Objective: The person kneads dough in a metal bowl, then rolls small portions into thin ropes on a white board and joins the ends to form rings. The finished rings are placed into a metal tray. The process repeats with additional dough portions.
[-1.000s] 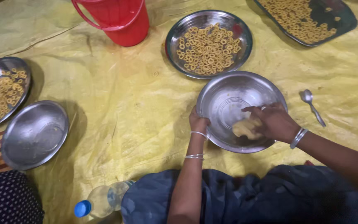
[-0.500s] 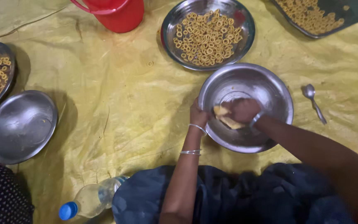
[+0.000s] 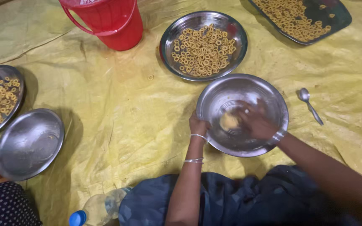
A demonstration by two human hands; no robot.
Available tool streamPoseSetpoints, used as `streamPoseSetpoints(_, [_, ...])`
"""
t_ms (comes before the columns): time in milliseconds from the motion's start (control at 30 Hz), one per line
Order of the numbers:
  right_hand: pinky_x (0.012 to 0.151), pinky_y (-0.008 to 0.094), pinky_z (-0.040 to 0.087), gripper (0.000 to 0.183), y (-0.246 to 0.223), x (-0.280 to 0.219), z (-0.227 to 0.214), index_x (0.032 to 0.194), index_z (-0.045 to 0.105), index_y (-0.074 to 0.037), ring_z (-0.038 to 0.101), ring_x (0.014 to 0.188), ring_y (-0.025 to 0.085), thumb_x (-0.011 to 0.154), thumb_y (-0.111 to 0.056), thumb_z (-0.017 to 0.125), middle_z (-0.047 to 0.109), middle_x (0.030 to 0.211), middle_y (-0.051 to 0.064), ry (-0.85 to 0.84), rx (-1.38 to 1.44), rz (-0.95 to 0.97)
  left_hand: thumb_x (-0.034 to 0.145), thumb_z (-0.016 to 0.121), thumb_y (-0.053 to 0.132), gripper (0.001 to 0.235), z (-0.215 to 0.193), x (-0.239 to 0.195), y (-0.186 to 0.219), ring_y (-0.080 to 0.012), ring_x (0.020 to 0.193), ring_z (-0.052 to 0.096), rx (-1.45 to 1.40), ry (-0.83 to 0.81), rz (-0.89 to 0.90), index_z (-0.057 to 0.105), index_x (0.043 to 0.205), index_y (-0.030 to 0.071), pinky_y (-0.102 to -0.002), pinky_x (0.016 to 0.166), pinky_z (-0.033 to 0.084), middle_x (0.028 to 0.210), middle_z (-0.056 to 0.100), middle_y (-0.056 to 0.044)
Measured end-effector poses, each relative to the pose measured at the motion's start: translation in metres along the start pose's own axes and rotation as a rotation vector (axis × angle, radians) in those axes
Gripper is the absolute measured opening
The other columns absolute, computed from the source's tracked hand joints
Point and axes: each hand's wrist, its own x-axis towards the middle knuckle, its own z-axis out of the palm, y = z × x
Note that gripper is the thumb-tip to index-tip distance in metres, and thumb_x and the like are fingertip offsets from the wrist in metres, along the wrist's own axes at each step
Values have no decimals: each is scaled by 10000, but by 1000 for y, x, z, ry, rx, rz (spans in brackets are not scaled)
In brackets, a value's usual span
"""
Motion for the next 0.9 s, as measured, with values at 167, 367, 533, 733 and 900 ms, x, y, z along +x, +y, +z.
streamPoseSetpoints(167, [1139, 444, 388, 351, 36, -51, -1, 1061, 723, -141, 556, 1346, 320, 758, -308, 781, 669, 1354, 81, -91, 556, 461, 502, 584, -153, 658, -2, -1, -2, -244, 743, 694, -25, -11, 109, 624, 1150, -47, -315, 606, 567, 925, 729, -119])
streamPoseSetpoints(367, [1181, 520, 298, 856, -3, -41, 34, 1382, 511, 47, 436, 1398, 434, 800, -501, 820, 684, 1243, 218, -392, 351, 634, 507, 624, -148, 602, -1, -7, 7, -286, 737, 677, 89, -14, 54, 630, 1103, -62, -366, 636, 564, 890, 708, -144])
streamPoseSetpoints(533, [1131, 579, 291, 894, -46, 0, 14, 1455, 412, -116, 445, 1355, 404, 781, -602, 743, 630, 1270, 214, -606, 78, 538, 519, 608, -144, 593, -7, -10, 3, -267, 791, 696, 87, -37, 24, 635, 1104, -51, -341, 711, 575, 925, 716, -136])
streamPoseSetpoints(733, [902, 551, 537, 566, -43, 41, -4, 1293, 607, -235, 601, 1225, 378, 852, -586, 658, 642, 1307, 200, -676, -13, 482, 529, 568, -167, 652, 0, -8, 5, -254, 838, 709, 15, -72, 43, 634, 1162, -26, -321, 754, 581, 980, 724, -130])
streamPoseSetpoints(900, [830, 521, 565, 543, -11, 62, 18, 1309, 614, -197, 732, 965, 339, 979, -623, 546, 748, 1090, 168, -691, 37, 497, 570, 546, -180, 621, -2, -3, 1, -244, 766, 720, -82, -63, -4, 644, 1159, -10, -331, 641, 600, 956, 739, -125])
